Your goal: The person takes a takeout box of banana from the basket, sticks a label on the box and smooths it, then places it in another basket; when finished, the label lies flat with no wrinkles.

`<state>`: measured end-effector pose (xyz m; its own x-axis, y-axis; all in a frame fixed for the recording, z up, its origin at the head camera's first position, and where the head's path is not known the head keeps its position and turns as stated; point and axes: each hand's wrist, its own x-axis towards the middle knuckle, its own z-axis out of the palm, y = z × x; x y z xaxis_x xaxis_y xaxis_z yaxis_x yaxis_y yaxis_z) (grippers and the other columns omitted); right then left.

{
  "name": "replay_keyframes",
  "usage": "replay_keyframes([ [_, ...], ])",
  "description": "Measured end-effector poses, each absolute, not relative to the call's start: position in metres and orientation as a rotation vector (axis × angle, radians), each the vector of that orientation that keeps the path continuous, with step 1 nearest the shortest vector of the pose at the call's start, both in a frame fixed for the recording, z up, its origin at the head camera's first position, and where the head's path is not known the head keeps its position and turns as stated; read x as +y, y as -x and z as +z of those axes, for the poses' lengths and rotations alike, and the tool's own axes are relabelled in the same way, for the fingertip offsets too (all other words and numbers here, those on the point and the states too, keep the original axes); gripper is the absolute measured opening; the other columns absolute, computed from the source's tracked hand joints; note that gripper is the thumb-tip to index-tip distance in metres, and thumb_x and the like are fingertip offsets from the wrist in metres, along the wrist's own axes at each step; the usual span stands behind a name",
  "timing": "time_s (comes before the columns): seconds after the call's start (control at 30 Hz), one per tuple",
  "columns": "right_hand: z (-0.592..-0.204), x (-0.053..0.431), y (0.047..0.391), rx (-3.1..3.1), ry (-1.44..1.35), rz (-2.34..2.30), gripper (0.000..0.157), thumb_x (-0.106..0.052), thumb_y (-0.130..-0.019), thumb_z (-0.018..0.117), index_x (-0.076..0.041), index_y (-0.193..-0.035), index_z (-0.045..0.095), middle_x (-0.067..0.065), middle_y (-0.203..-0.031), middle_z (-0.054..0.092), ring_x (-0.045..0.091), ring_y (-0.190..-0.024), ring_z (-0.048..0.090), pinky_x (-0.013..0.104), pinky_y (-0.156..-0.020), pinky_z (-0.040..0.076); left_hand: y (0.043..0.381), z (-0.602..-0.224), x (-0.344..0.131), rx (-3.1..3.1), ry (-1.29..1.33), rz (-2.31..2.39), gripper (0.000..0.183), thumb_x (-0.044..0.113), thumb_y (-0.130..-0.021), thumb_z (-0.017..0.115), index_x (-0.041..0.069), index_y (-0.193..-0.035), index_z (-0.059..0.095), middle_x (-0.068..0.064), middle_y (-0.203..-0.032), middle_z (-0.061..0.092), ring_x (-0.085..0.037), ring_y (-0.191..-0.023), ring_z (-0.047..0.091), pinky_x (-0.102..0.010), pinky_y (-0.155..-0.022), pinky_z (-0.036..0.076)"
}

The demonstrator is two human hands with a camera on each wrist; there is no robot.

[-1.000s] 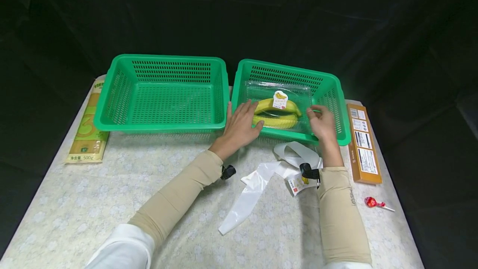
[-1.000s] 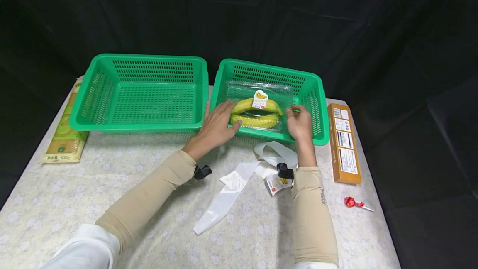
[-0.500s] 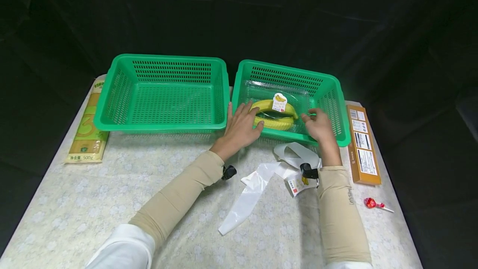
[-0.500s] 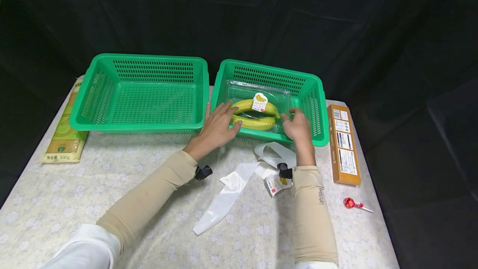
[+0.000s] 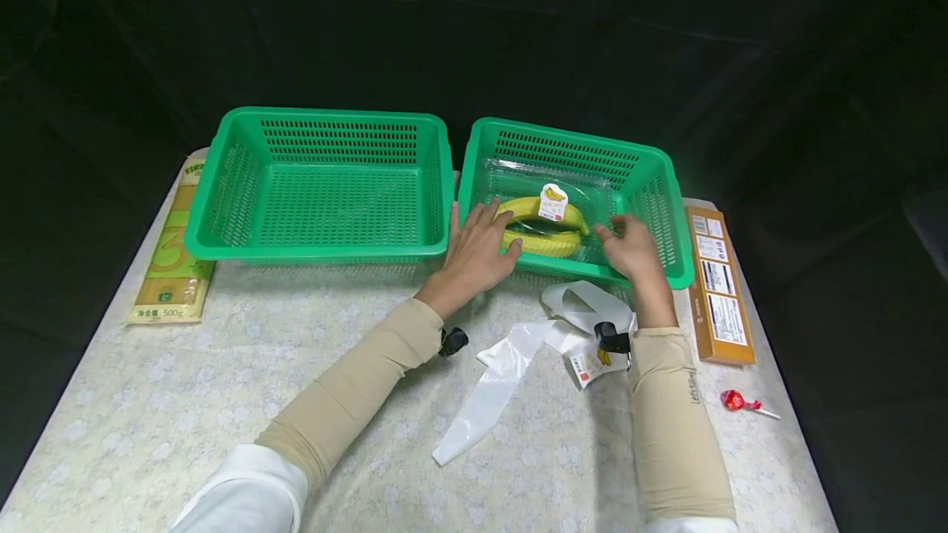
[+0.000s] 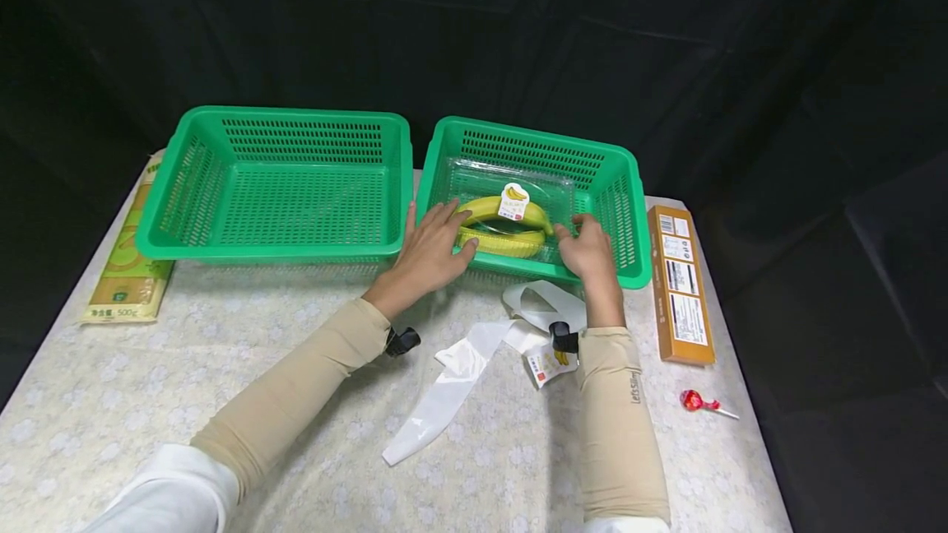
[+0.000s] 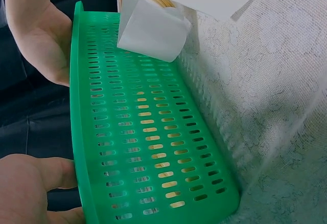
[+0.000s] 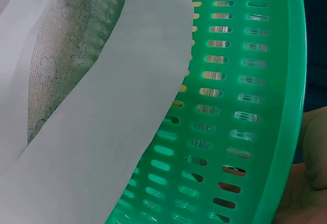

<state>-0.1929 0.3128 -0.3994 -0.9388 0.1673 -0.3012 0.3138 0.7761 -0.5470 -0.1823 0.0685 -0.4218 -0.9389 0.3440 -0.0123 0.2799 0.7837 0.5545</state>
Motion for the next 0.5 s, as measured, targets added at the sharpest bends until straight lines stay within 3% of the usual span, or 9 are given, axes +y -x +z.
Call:
replay_keyframes([
  [0.23, -0.395, 0.305, 0.195, 2.786, -0.402, -0.900, 0.067, -0.040, -0.105, 0.045, 0.004, -0.154, 0.032, 0.032, -0.156, 0.036, 0.049, -0.144, 0.035, 0.061, -0.113, 0.036, 0.185, -0.419, 0.062, 2.859, -0.462, 0.876, 0.058, 0.037, -0.103, 0.050, 0.011, -0.154, 0.041, -0.013, -0.166, 0.027, -0.036, -0.155, 0.025, -0.061, -0.126, -0.003],
  [0.37, -0.393, 0.300, 0.188, 2.837, -0.398, -0.953, 0.069, -0.045, -0.105, 0.042, 0.002, -0.155, 0.031, 0.029, -0.159, 0.034, 0.049, -0.146, 0.031, 0.063, -0.116, 0.032, 0.180, -0.420, 0.056, 2.864, -0.476, 0.948, 0.058, 0.035, -0.102, 0.053, 0.012, -0.154, 0.041, -0.014, -0.166, 0.028, -0.036, -0.155, 0.025, -0.062, -0.125, -0.002],
  [0.5, -0.390, 0.290, 0.178, 2.955, -0.337, -1.012, 0.067, -0.045, -0.105, 0.044, 0.003, -0.151, 0.038, 0.029, -0.159, 0.034, 0.049, -0.148, 0.029, 0.063, -0.118, 0.028, 0.172, -0.418, 0.039, 2.898, -0.470, 1.042, 0.057, 0.033, -0.101, 0.055, 0.014, -0.153, 0.042, -0.014, -0.166, 0.029, -0.035, -0.154, 0.026, -0.063, -0.125, -0.001],
])
